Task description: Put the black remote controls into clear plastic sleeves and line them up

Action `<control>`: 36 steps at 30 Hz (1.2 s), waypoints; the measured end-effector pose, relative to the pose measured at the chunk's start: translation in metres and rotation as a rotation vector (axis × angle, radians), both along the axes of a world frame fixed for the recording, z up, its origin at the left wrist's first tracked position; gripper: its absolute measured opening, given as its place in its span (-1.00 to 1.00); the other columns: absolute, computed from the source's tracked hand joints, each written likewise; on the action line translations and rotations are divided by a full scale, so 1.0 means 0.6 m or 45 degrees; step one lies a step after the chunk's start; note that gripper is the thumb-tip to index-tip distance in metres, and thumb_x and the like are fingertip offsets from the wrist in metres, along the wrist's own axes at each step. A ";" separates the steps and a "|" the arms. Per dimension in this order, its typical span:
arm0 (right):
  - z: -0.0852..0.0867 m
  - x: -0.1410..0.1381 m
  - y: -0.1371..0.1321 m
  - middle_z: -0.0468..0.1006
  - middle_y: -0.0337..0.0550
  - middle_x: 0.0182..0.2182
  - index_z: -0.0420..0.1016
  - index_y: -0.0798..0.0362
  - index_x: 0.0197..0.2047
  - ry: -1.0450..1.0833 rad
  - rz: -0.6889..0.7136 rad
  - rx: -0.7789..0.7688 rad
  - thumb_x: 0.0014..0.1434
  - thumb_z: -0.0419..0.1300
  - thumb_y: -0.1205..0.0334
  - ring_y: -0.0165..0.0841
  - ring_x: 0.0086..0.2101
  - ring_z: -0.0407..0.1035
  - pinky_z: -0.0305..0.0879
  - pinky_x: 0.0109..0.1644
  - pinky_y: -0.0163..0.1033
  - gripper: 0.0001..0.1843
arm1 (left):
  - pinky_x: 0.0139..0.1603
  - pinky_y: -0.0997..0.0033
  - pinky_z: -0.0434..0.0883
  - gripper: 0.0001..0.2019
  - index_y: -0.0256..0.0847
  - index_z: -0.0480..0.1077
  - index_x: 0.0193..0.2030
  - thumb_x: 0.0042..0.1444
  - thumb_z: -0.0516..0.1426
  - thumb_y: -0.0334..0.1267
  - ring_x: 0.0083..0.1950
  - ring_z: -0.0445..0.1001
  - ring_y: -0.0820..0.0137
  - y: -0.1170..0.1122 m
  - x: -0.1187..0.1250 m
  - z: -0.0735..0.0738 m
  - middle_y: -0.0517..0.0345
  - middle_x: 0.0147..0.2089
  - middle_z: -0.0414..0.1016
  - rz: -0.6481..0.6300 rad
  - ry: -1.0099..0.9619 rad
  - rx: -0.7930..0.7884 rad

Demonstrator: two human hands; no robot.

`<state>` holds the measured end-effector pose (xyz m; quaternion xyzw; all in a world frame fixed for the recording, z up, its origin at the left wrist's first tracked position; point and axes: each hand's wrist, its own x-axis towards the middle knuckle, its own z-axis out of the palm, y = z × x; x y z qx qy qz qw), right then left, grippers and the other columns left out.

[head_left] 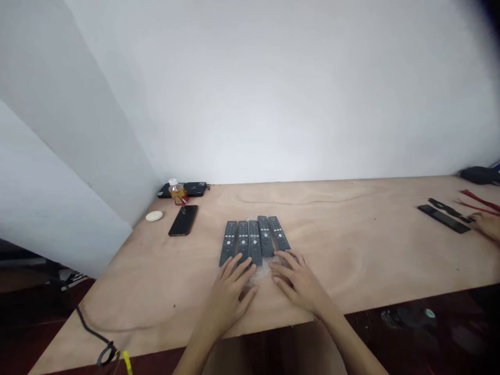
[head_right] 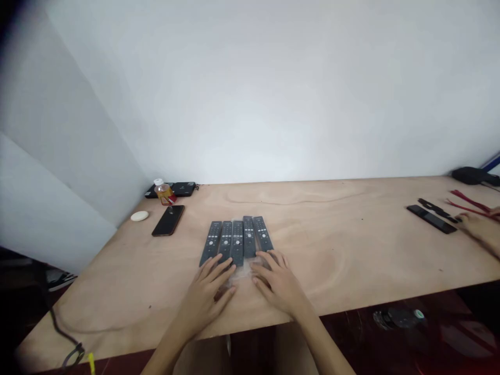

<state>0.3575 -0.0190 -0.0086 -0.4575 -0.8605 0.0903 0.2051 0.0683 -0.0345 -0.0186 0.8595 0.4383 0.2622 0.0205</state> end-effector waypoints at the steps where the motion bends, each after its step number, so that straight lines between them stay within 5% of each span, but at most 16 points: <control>1: -0.001 0.000 0.000 0.39 -0.05 0.47 0.60 -0.18 0.31 -0.002 0.003 0.003 0.54 0.16 0.08 0.10 0.41 0.21 0.32 0.44 0.33 -0.63 | 0.53 -0.33 0.36 -0.58 0.00 0.49 0.38 0.42 0.22 -0.21 0.57 0.31 -0.04 -0.001 0.000 0.002 0.03 0.48 0.48 -0.025 -0.004 -0.010; 10: 0.005 -0.001 -0.002 0.36 -0.21 0.53 0.39 -0.24 0.51 -0.077 0.222 -0.033 0.56 0.15 0.09 0.13 0.47 0.17 0.28 0.48 0.39 -0.49 | 0.52 -0.31 0.41 -0.71 0.03 0.61 0.18 0.39 0.22 -0.31 0.53 0.37 0.03 -0.007 -0.002 0.015 0.07 0.39 0.57 -0.097 -0.060 -0.118; 19: -0.001 -0.022 -0.019 0.32 -0.24 0.55 0.18 -0.25 0.63 -0.107 0.233 0.047 0.57 0.14 0.12 0.12 0.47 0.21 0.28 0.46 0.34 -0.35 | 0.58 -0.31 0.33 -0.54 0.10 0.46 0.44 0.46 0.17 -0.27 0.59 0.29 0.05 -0.009 -0.002 0.030 0.13 0.50 0.46 -0.165 0.053 -0.191; 23: -0.005 -0.051 -0.037 0.25 -0.28 0.58 0.07 -0.21 0.67 -0.106 0.246 0.084 0.56 0.15 0.11 0.05 0.45 0.23 0.27 0.47 0.25 -0.29 | 0.55 -0.18 0.39 -0.54 0.01 0.40 0.48 0.52 0.05 -0.34 0.57 0.32 0.13 -0.001 -0.016 0.009 0.05 0.49 0.46 0.009 -0.083 -0.103; 27: -0.005 -0.059 -0.039 0.33 -0.27 0.55 0.26 -0.17 0.58 -0.107 0.213 0.134 0.53 0.18 0.16 0.04 0.42 0.26 0.26 0.44 0.25 -0.38 | 0.50 -0.19 0.43 -0.57 -0.08 0.46 0.41 0.53 -0.01 -0.36 0.52 0.37 0.10 0.021 -0.048 -0.014 -0.05 0.45 0.48 0.348 -0.269 0.010; 31: -0.007 -0.055 -0.036 0.47 -0.20 0.45 0.52 -0.15 0.34 -0.069 0.111 0.164 0.54 0.18 0.19 0.05 0.38 0.29 0.21 0.41 0.26 -0.62 | 0.39 -0.10 0.52 -0.66 -0.12 0.56 0.28 0.53 0.05 -0.27 0.38 0.48 0.10 0.028 -0.065 -0.017 -0.06 0.32 0.56 0.404 -0.253 -0.017; 36: -0.012 -0.049 -0.055 0.58 -0.13 0.32 0.61 -0.14 0.12 0.020 -0.056 0.219 0.54 0.17 0.26 0.12 0.29 0.34 0.15 0.30 0.30 -0.77 | 0.31 -0.16 0.49 -0.64 -0.14 0.57 0.31 0.50 0.12 -0.19 0.25 0.50 0.01 -0.030 -0.043 0.000 -0.12 0.17 0.59 0.485 -0.115 -0.024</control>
